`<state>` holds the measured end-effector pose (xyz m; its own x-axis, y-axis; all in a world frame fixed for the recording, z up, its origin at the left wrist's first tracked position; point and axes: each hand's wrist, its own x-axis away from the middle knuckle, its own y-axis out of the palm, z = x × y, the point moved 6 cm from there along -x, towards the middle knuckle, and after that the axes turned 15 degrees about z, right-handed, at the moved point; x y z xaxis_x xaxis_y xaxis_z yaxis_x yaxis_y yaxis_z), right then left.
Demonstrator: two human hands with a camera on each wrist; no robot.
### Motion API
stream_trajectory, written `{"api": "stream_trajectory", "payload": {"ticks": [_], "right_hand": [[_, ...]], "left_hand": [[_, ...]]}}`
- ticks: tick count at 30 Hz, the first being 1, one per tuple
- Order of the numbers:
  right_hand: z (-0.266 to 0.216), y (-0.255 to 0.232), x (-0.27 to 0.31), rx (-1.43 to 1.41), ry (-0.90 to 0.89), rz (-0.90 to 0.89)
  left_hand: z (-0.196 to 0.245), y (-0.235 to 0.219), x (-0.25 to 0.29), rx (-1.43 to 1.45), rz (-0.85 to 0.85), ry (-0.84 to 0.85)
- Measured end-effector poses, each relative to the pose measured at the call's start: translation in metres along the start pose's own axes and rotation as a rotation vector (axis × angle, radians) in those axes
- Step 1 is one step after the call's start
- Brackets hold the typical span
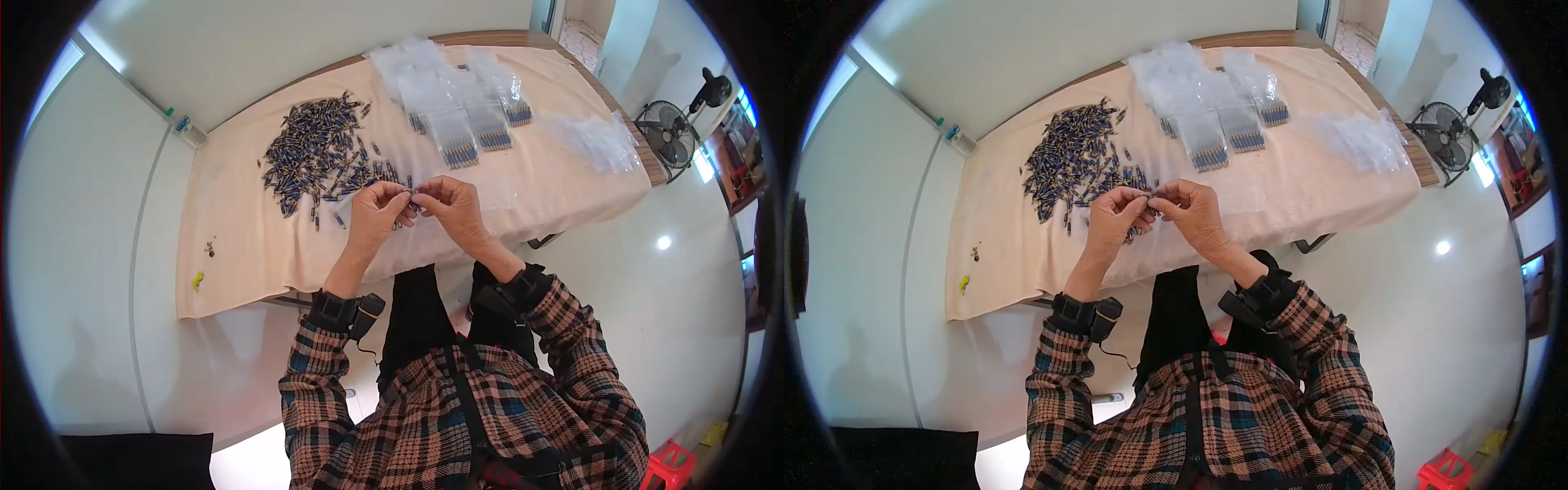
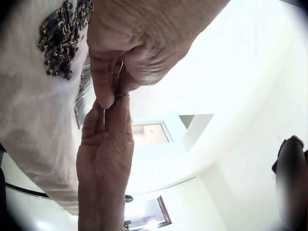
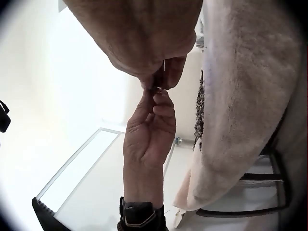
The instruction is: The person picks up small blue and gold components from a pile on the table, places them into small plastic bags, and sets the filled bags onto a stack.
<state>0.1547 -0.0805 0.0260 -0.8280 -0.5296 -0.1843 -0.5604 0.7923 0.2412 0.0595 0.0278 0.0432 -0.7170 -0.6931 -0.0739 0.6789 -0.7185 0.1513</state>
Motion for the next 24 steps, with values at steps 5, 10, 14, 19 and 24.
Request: {"api": "stream_trajectory", "payload": {"ticks": [5,10,14,19,24], "right_hand": [[0.006,-0.002,-0.002,0.115,0.101,-0.048],[0.002,-0.013,-0.001,0.079,0.131,0.062],[0.004,-0.014,0.006,-0.303,0.132,0.155],[0.01,-0.011,0.016,-0.263,0.121,0.157],[0.017,-0.008,0.027,-0.283,0.117,0.105]], "left_hand": [[0.0,-0.004,0.005,0.057,0.041,-0.028],[-0.005,-0.009,0.01,-0.004,0.056,-0.065],[-0.012,-0.007,0.017,0.033,0.071,-0.1],[-0.016,0.0,0.021,0.148,0.125,-0.15],[-0.02,-0.002,0.029,0.251,0.154,-0.206]]}}
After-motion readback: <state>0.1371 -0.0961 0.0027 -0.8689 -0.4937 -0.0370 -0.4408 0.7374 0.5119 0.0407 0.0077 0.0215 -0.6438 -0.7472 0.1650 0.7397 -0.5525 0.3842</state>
